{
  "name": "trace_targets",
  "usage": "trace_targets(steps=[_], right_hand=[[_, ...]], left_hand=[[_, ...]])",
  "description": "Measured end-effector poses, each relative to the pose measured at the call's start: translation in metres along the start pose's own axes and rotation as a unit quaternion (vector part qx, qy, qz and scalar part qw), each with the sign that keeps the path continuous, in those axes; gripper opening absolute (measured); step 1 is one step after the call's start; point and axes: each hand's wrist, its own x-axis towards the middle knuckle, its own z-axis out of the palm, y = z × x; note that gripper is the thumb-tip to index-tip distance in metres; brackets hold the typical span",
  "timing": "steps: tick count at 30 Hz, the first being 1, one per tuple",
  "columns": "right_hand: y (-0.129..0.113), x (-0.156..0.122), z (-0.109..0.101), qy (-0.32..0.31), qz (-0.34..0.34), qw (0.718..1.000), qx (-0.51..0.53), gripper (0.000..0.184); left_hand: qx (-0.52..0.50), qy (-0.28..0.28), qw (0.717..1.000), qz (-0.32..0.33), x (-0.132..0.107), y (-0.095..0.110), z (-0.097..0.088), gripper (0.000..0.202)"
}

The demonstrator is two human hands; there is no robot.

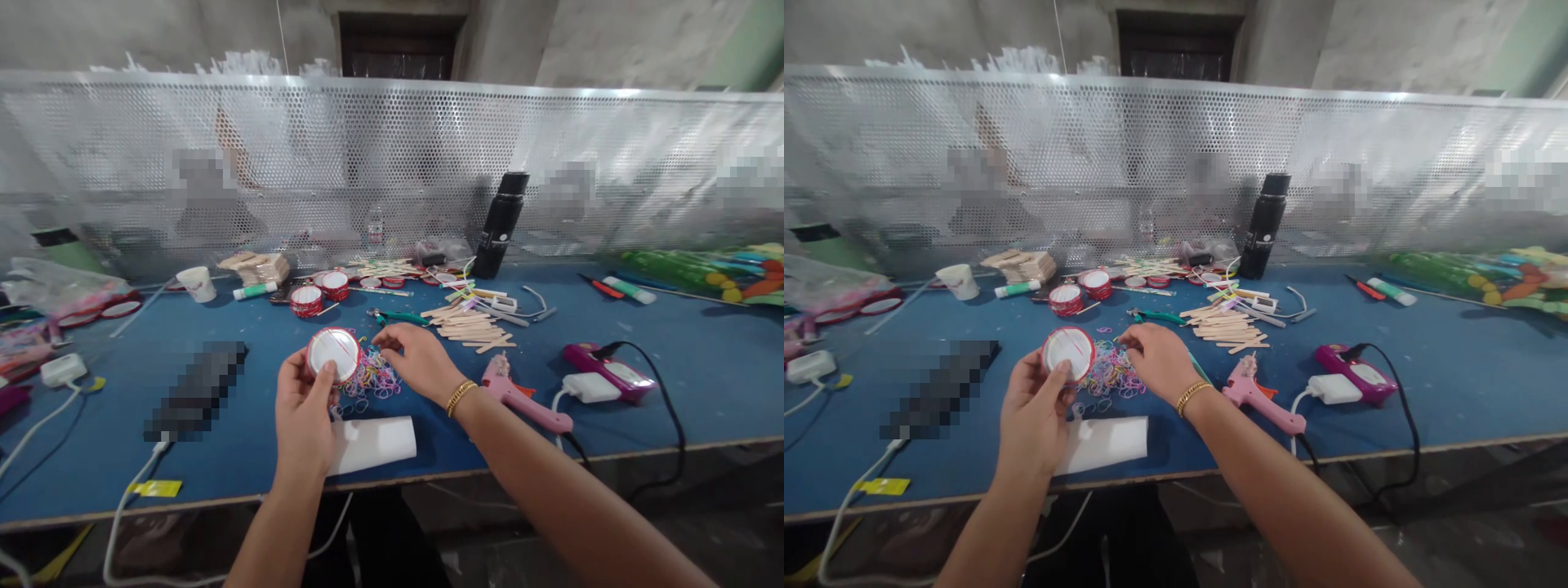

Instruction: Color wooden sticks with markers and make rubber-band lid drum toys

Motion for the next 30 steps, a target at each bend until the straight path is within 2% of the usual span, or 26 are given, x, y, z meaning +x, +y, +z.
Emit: trace_targets(steps=[5,10,13,18,23,26,30], right_hand=[[-0.0016,-0.0019,-0.0024,-0.049,-0.006,0.995,-0.087,0.005],[-0.0045,-0.0055,0.0010,-0.075,0.001,0.990,-0.119,0.012],[-0.0055,-0.0056,0.0006,-0.062,0.005,0.993,-0.104,0.011],[-0.0026,-0.0011,-0.0030,-0.019,0.027,0.999,-0.020,0.012],[-0.0022,0.0017,-0.0010,-0.015,0.036,0.997,0.063,0.008],[-0.0040,0.0009,-0.0011,-0.016,0.034,0.997,0.067,0.008],[-0.0044,-0.0020,-0.0040,-0.012,0.036,0.999,0.022,0.011]], left_hand=[[0.000,-0.002,1.000,-0.005,-0.0002,0.0005,0.0020,0.046],[0.025,-0.020,0.999,0.000,-0.0006,0.0007,0.0015,0.045],[0.043,-0.023,0.999,0.007,-0.0017,0.0018,0.0014,0.045],[0.059,-0.024,0.998,0.012,-0.0031,0.0034,0.0033,0.061],[0.097,-0.032,0.994,0.033,-0.0021,0.0014,0.0022,0.034],[0.091,-0.036,0.995,0.032,-0.0021,0.0011,0.0021,0.035],[0.077,-0.021,0.996,0.035,-0.0029,0.0016,0.0026,0.036]])
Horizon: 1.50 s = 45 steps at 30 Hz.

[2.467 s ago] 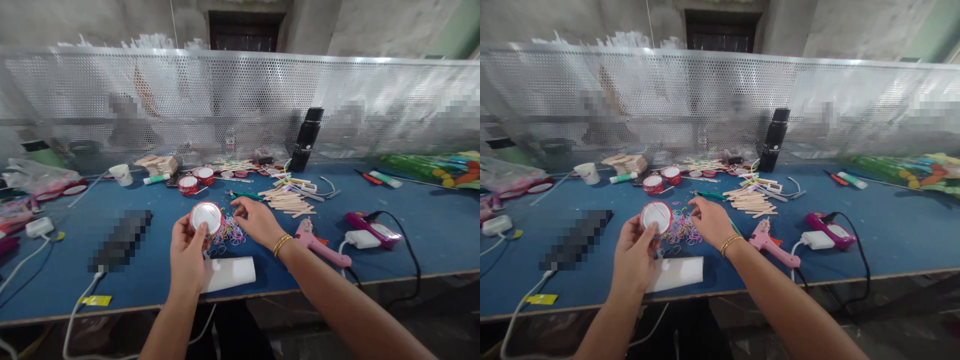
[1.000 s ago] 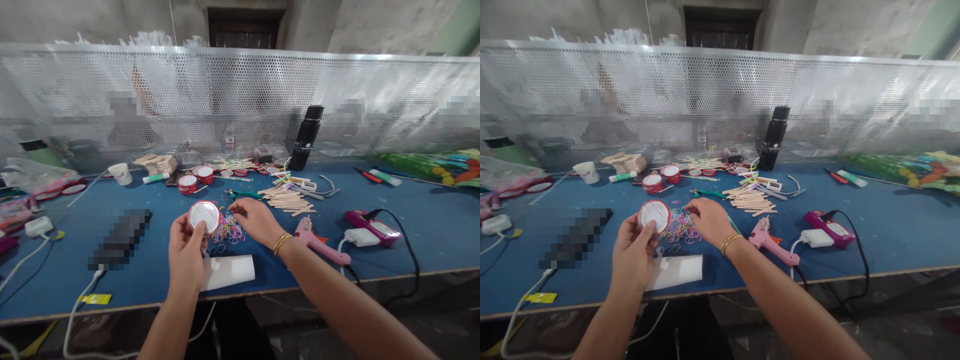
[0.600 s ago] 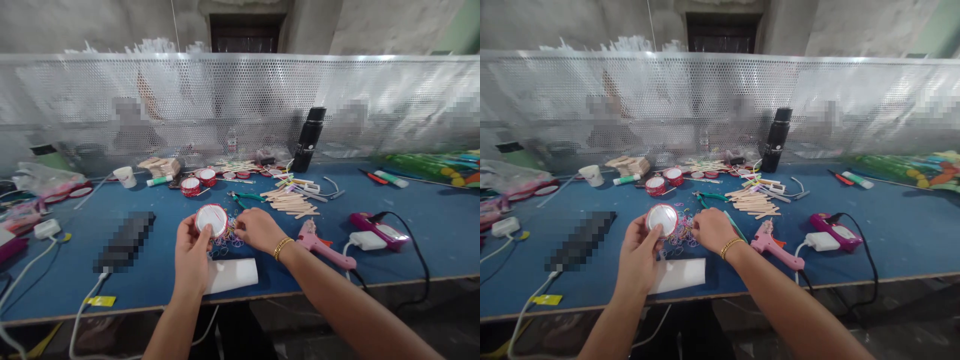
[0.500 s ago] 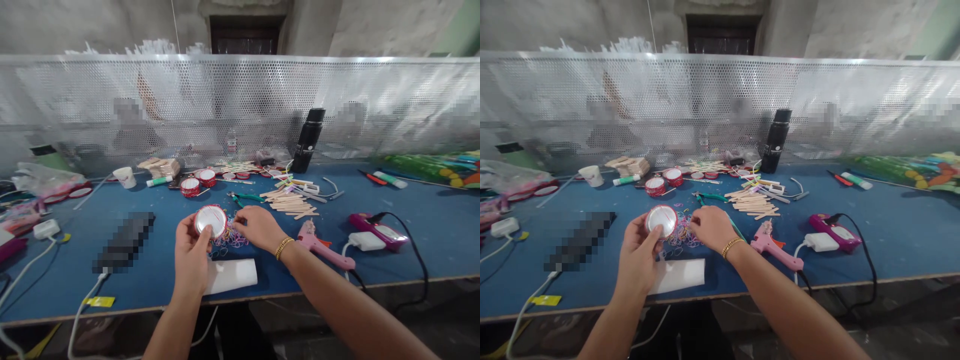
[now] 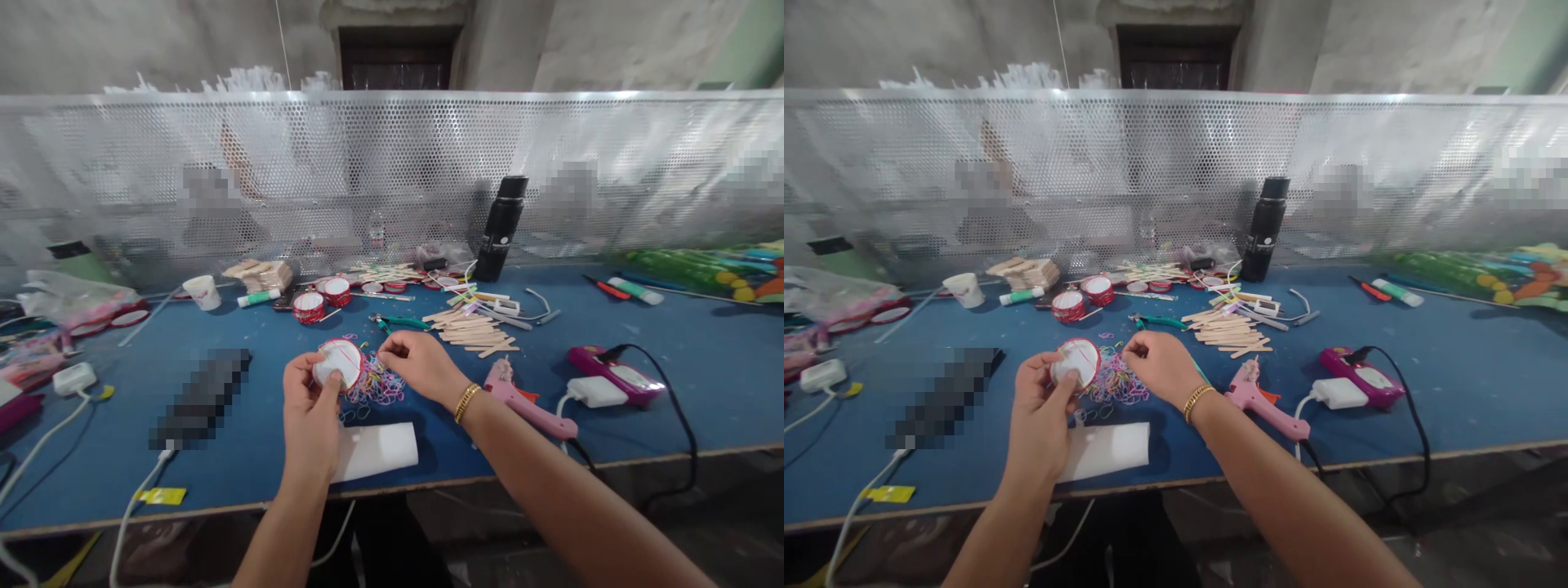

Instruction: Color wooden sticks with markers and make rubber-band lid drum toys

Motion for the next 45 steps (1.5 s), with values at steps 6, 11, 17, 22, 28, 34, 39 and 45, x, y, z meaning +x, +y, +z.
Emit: trace_targets(steps=[6,11,17,22,28,34,39,45], right_hand=[[0.001,-0.003,-0.003,0.000,0.011,0.993,-0.114,0.012],[-0.003,-0.002,-0.001,-0.006,-0.004,0.989,-0.148,0.013],[-0.005,-0.001,0.006,-0.042,-0.027,0.984,-0.169,0.010],[-0.003,-0.001,0.005,-0.037,-0.022,0.982,-0.185,0.014],[-0.001,0.000,0.000,-0.012,-0.005,0.979,-0.204,0.016],[0.003,0.000,-0.002,-0.002,0.003,0.973,-0.232,0.016],[0.008,0.002,0.003,-0.009,-0.017,0.970,-0.241,0.020],[0.017,0.011,0.017,-0.020,-0.049,0.968,-0.247,0.029]], left_hand=[[0.006,0.008,1.000,-0.009,0.000,0.001,-0.001,0.035],[0.005,-0.003,1.000,0.000,0.000,0.001,-0.001,0.037],[-0.004,-0.010,1.000,0.013,0.001,0.000,-0.001,0.038],[-0.003,-0.012,1.000,0.023,0.000,0.000,-0.001,0.036],[-0.023,0.005,1.000,0.014,-0.001,-0.001,-0.001,0.036],[-0.058,0.024,0.998,-0.006,-0.003,0.002,0.000,0.038],[-0.071,0.026,0.997,-0.008,-0.003,0.001,-0.001,0.039],[-0.071,0.015,0.997,-0.009,-0.002,0.000,-0.001,0.039]])
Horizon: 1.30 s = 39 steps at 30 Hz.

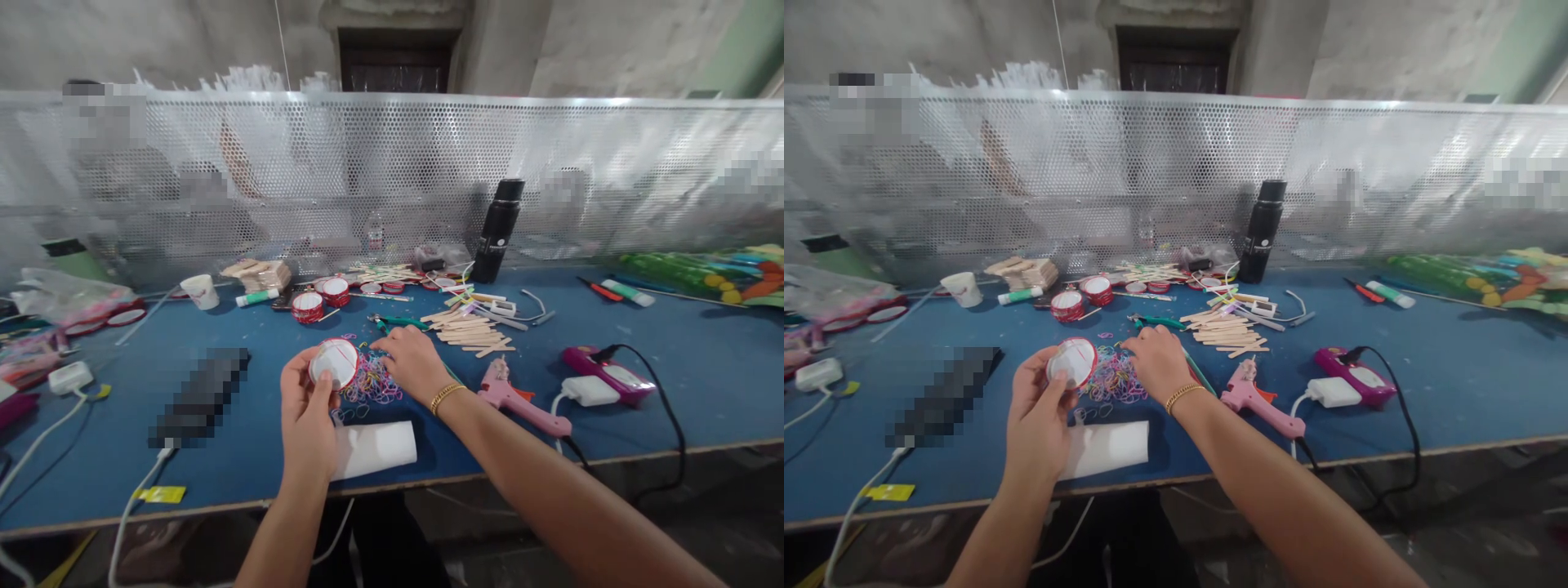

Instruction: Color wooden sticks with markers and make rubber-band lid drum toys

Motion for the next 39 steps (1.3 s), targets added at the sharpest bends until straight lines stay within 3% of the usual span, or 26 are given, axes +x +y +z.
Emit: trace_targets(steps=[4,8,14,20,32,39], right_hand=[[-0.001,0.004,0.002,0.000,0.001,1.000,0.006,0.016],[-0.002,0.002,-0.003,0.021,0.019,0.999,0.032,0.015],[0.001,-0.001,-0.010,0.062,0.033,0.990,0.119,0.013],[-0.003,-0.003,-0.011,0.084,0.005,0.973,0.216,0.008],[-0.021,-0.014,-0.020,0.100,-0.100,0.906,0.399,0.011],[-0.028,-0.016,-0.017,0.111,-0.120,0.915,0.369,0.011]], left_hand=[[0.004,-0.002,1.000,0.002,0.000,0.002,0.001,0.038],[0.016,-0.005,1.000,0.009,0.000,0.002,0.000,0.034],[0.081,-0.007,0.996,0.023,0.002,-0.003,-0.004,0.021],[0.129,-0.011,0.991,0.023,0.003,-0.005,-0.008,0.005],[0.237,-0.054,0.967,0.071,0.002,0.003,-0.006,0.028],[0.285,-0.062,0.951,0.102,0.004,0.002,-0.006,0.027]])
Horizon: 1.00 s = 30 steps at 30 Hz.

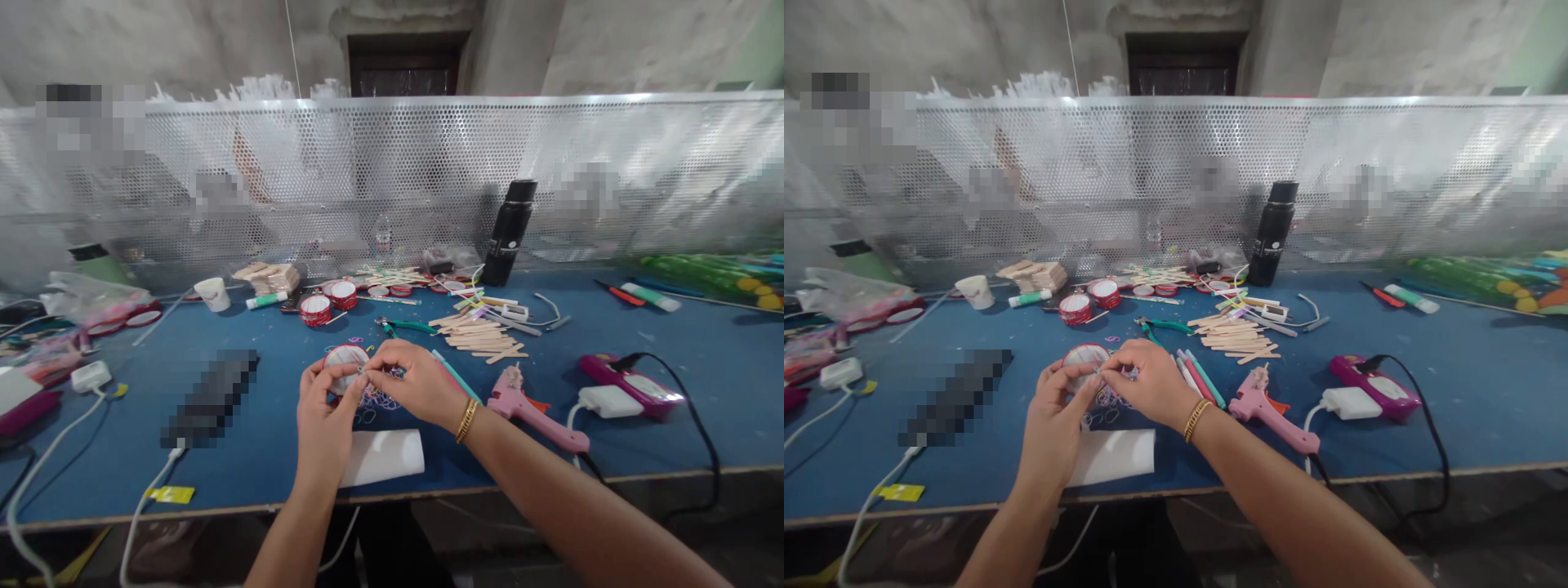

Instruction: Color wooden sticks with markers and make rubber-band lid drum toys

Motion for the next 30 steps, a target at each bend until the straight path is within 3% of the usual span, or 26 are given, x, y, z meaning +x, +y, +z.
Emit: trace_targets(steps=[12,18,23,30], right_hand=[[-0.001,-0.002,0.005,0.001,-0.002,1.000,-0.013,0.018],[-0.008,-0.001,0.001,-0.001,0.067,0.995,0.073,0.013],[-0.003,0.001,-0.003,-0.031,0.169,0.961,0.218,0.009],[-0.010,0.005,-0.027,-0.088,0.138,0.916,0.367,0.026]], left_hand=[[0.023,-0.001,1.000,0.007,0.000,0.006,0.000,0.027],[0.043,-0.003,0.999,0.006,0.001,0.005,0.000,0.026],[0.061,-0.014,0.998,0.031,0.000,0.003,0.006,0.024],[0.075,0.014,0.996,0.050,0.004,-0.007,0.005,0.023]])
